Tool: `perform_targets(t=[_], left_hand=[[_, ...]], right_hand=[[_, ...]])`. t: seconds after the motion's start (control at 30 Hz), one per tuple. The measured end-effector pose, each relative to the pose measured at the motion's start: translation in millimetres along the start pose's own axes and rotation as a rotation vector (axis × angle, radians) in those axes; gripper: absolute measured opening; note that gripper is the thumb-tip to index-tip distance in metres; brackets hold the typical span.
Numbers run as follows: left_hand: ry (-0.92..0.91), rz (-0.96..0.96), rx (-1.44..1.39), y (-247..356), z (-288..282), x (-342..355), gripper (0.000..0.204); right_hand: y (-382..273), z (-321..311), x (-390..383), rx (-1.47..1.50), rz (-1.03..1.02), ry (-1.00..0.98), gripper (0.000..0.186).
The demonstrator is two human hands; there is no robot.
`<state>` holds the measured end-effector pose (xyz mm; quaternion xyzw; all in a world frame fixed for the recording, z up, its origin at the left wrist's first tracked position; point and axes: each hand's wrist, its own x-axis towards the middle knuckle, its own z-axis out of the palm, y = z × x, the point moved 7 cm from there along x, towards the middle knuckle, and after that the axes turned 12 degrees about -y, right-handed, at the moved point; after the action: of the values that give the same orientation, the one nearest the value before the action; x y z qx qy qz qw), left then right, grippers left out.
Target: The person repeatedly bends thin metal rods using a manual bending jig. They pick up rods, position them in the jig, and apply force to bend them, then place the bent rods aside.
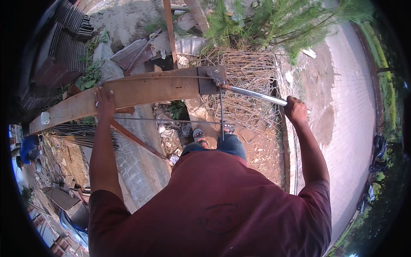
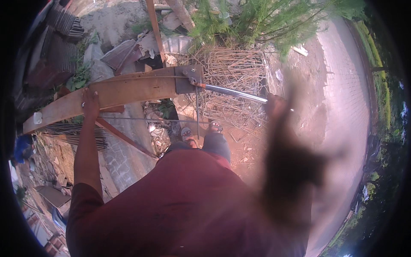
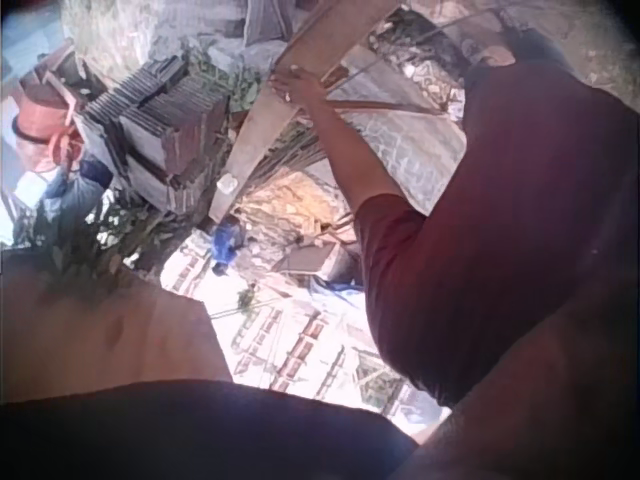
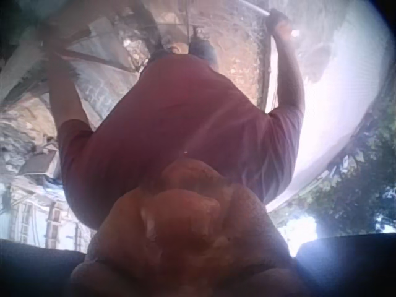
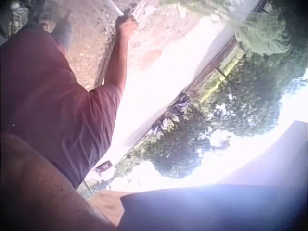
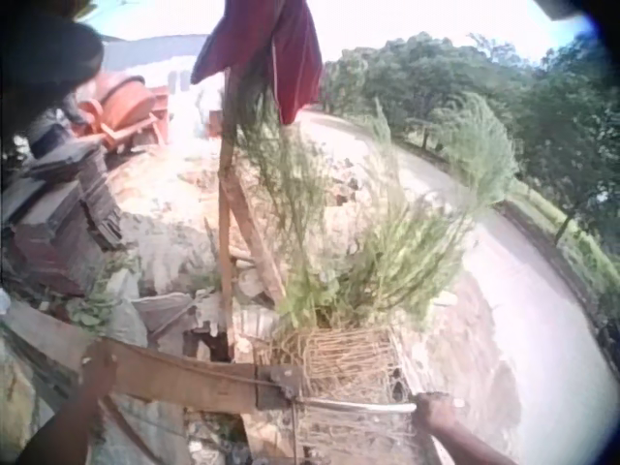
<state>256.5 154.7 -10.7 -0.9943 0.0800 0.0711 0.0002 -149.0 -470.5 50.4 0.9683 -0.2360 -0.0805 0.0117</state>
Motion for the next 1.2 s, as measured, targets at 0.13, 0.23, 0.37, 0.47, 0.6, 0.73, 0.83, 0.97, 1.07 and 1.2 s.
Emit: perform_targets(t=[0.13,0.23,0.37,0.47,0.6,0.73,0.83,0.97,1.07,1.2], left_hand=[[-0.002,-0.016,0.019,6,-5,-3,0.067],[0.035,-0.002,0.031,3,1,-5,0.067],[0.031,0.000,0.038,5,-2,-8,0.066],[0.050,0.014,0.031,9,-8,-10,0.065],[0.010,-0.004,0.063,13,-9,-9,0.064],[0.035,0.022,0.079,8,-6,-8,0.064],[0.023,0.030,0.045,9,-7,-12,0.063],[0.016,0.051,0.041,12,-8,-14,0.063],[0.010,0.060,0.060,13,-6,-14,0.063],[-0.003,0.012,0.054,16,-11,-16,0.063]], right_hand=[[2,-21,7,0.126,-0.048,-0.126,0.018],[-15,-51,2,0.087,-0.237,-0.216,0.034],[-12,-73,-1,0.186,-0.169,-0.398,0.047],[-19,-91,2,0.171,-0.115,-0.503,0.046],[-27,-92,-8,0.208,0.005,-0.581,0.043],[-46,-73,-54,0.228,0.171,-0.533,0.043],[-59,-77,-68,0.176,0.199,-0.316,0.050],[-56,-58,-82,0.254,0.345,-0.383,0.061],[-60,-34,-105,0.323,0.504,-0.398,0.065],[-81,-25,-126,0.306,0.499,-0.335,0.054]])
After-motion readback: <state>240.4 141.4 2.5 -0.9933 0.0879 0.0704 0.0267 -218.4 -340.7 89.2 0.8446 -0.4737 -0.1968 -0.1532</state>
